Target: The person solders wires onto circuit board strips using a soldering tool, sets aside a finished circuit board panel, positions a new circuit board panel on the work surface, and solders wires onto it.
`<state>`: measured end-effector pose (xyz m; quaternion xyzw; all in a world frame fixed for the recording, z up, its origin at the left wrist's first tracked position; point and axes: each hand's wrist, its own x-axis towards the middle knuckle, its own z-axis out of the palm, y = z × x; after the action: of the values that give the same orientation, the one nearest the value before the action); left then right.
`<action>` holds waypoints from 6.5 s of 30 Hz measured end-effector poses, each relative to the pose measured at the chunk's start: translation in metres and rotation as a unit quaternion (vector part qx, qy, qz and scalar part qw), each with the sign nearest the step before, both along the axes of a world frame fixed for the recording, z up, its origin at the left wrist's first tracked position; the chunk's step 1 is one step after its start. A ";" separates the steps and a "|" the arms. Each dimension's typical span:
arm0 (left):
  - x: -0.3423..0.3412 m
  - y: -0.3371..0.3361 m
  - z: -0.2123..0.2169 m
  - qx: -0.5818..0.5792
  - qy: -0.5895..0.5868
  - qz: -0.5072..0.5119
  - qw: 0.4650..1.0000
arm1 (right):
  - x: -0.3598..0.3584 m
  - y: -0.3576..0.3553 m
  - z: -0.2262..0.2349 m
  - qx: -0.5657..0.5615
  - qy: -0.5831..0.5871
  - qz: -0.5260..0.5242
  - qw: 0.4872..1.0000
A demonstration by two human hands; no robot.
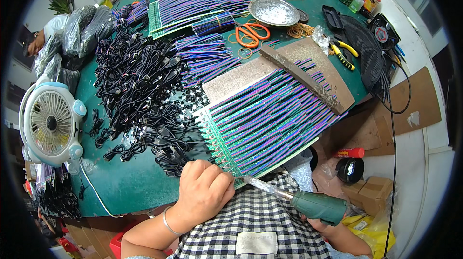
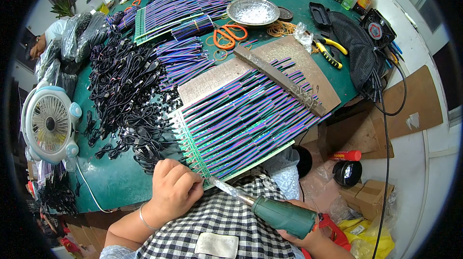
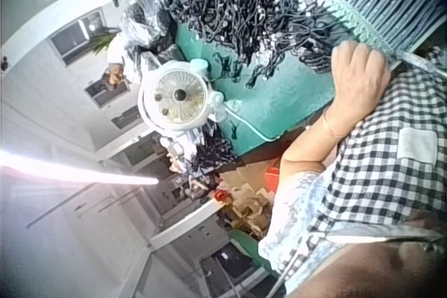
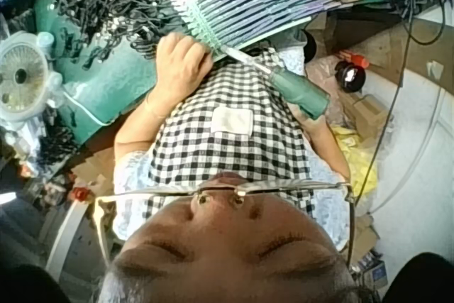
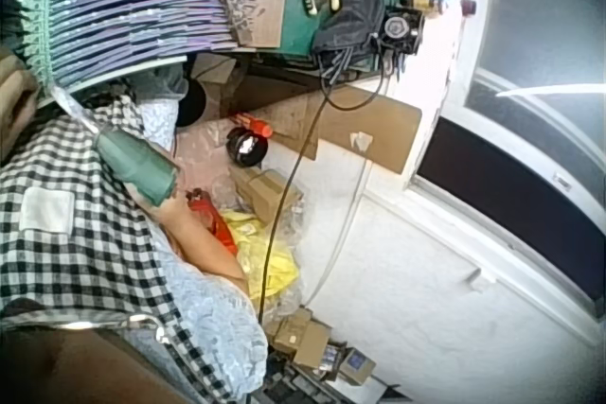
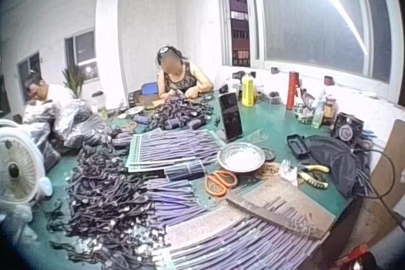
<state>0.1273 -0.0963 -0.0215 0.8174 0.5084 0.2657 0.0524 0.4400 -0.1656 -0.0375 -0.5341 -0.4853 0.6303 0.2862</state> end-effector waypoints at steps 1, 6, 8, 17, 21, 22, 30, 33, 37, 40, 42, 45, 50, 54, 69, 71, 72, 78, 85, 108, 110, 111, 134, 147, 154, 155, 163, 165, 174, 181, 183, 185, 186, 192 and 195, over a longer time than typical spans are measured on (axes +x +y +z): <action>0.000 0.000 0.000 -0.001 0.000 -0.004 1.000 | -0.002 -0.001 0.001 -0.015 0.011 -0.025 1.000; -0.001 0.001 0.001 -0.001 0.004 -0.010 1.000 | -0.010 -0.004 -0.003 -0.024 0.059 -0.097 0.993; -0.001 0.001 0.001 -0.005 0.007 -0.012 1.000 | -0.006 -0.003 -0.005 -0.039 0.073 -0.107 0.991; -0.003 0.008 0.001 0.000 0.000 -0.020 1.000 | -0.009 0.014 0.012 0.053 0.050 -0.027 0.997; -0.002 0.000 0.002 -0.005 0.020 -0.003 1.000 | -0.006 0.020 0.002 0.100 0.054 -0.020 0.993; -0.004 0.000 0.001 -0.012 0.015 -0.008 1.000 | -0.008 0.017 0.001 0.092 0.064 -0.038 0.993; -0.003 -0.008 0.011 0.000 0.057 0.011 0.998 | -0.011 0.028 -0.005 0.217 0.054 -0.049 0.974; -0.029 0.013 0.037 -0.009 0.042 0.044 0.998 | -0.019 0.042 0.005 0.247 0.039 -0.012 0.968; -0.128 0.095 0.046 0.253 0.032 0.201 0.946 | -0.022 0.041 0.000 0.222 0.061 -0.053 0.972; -0.195 0.118 0.043 0.041 -0.045 0.393 0.918 | -0.015 0.037 -0.008 0.226 0.056 -0.060 0.971; -0.210 0.132 0.037 0.031 -0.016 0.394 0.918 | -0.015 0.036 -0.005 0.217 0.046 -0.063 0.973; -0.211 0.144 0.026 0.041 0.075 0.370 0.925 | -0.021 0.034 0.000 0.197 0.045 -0.075 0.976; -0.201 0.155 0.015 0.044 0.161 0.333 0.928 | -0.015 0.033 -0.003 0.191 0.048 -0.060 0.979; -0.207 0.162 0.017 0.104 -0.130 0.319 0.933 | -0.008 0.028 -0.022 0.188 0.075 -0.130 0.971; -0.029 0.033 0.079 -0.051 -0.027 -0.097 0.994 | -0.048 0.048 0.006 0.012 0.301 -0.185 0.935; -0.009 0.015 0.060 -0.152 -0.113 -0.111 0.976 | -0.063 0.060 0.012 0.004 0.289 -0.127 0.949; -0.004 0.013 0.056 -0.193 -0.140 -0.118 0.964 | -0.067 0.065 0.010 0.016 0.255 -0.088 0.963; 0.007 0.003 0.039 -0.240 -0.215 -0.082 0.943 | -0.097 0.075 0.015 0.040 0.228 -0.003 0.973; 0.010 -0.005 0.029 -0.295 -0.278 -0.022 0.914 | -0.108 0.070 0.008 0.062 0.197 0.007 0.978; 0.003 -0.012 0.024 -0.412 -0.359 -0.017 0.837 | -0.103 0.075 0.017 0.006 0.169 -0.049 0.984; 0.005 -0.010 0.025 -0.427 -0.365 -0.023 0.827 | -0.105 0.073 0.016 0.003 0.199 -0.025 0.980; 0.005 -0.010 0.026 -0.428 -0.365 -0.024 0.827 | -0.106 0.073 0.015 0.001 0.228 -0.001 0.974; 0.008 -0.011 0.021 -0.010 -0.012 0.071 0.997 | -0.028 0.027 0.007 0.095 0.151 -0.050 0.983; 0.013 -0.010 0.006 -0.015 -0.005 0.116 0.993 | 0.003 0.000 0.004 0.019 0.094 0.020 0.995; 0.015 -0.010 0.003 -0.003 -0.014 0.134 0.991 | 0.000 -0.004 -0.006 0.040 0.034 0.019 0.998; 0.015 -0.010 0.003 -0.002 -0.013 0.130 0.991 | 0.000 -0.004 -0.006 0.031 0.041 0.002 0.999; 0.017 -0.012 0.000 0.006 0.008 0.132 0.991 | -0.004 0.004 0.002 0.088 -0.032 0.050 0.994; 0.017 -0.011 0.000 0.013 0.006 0.133 0.991 | -0.006 0.006 0.005 0.083 -0.045 0.051 0.994; 0.016 -0.010 -0.003 0.021 0.005 0.128 0.992 | -0.005 0.002 0.001 0.073 -0.019 0.031 0.997; 0.016 -0.009 -0.003 0.021 0.005 0.123 0.992 | -0.003 0.004 -0.002 0.106 -0.049 0.041 0.992; 0.015 -0.008 -0.003 0.023 0.002 0.121 0.992 | -0.008 0.006 0.007 0.149 -0.075 0.072 0.983; 0.015 -0.009 -0.004 0.021 0.002 0.123 0.992 | -0.023 0.012 0.026 0.078 0.082 -0.085 0.990; 0.016 -0.011 -0.004 0.020 0.008 0.129 0.991 | -0.021 0.013 0.020 0.076 0.089 -0.080 0.990; 0.016 -0.010 -0.002 0.018 0.003 0.125 0.992 | -0.017 0.009 0.017 0.096 0.068 -0.072 0.990; 0.016 -0.011 -0.003 0.021 0.009 0.124 0.992 | -0.014 0.008 0.012 0.083 0.063 -0.063 0.993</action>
<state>0.1428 -0.1078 -0.0241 0.7514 0.6005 0.2734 -0.0024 0.4262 -0.1575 -0.0258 -0.4970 -0.4823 0.6011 0.3987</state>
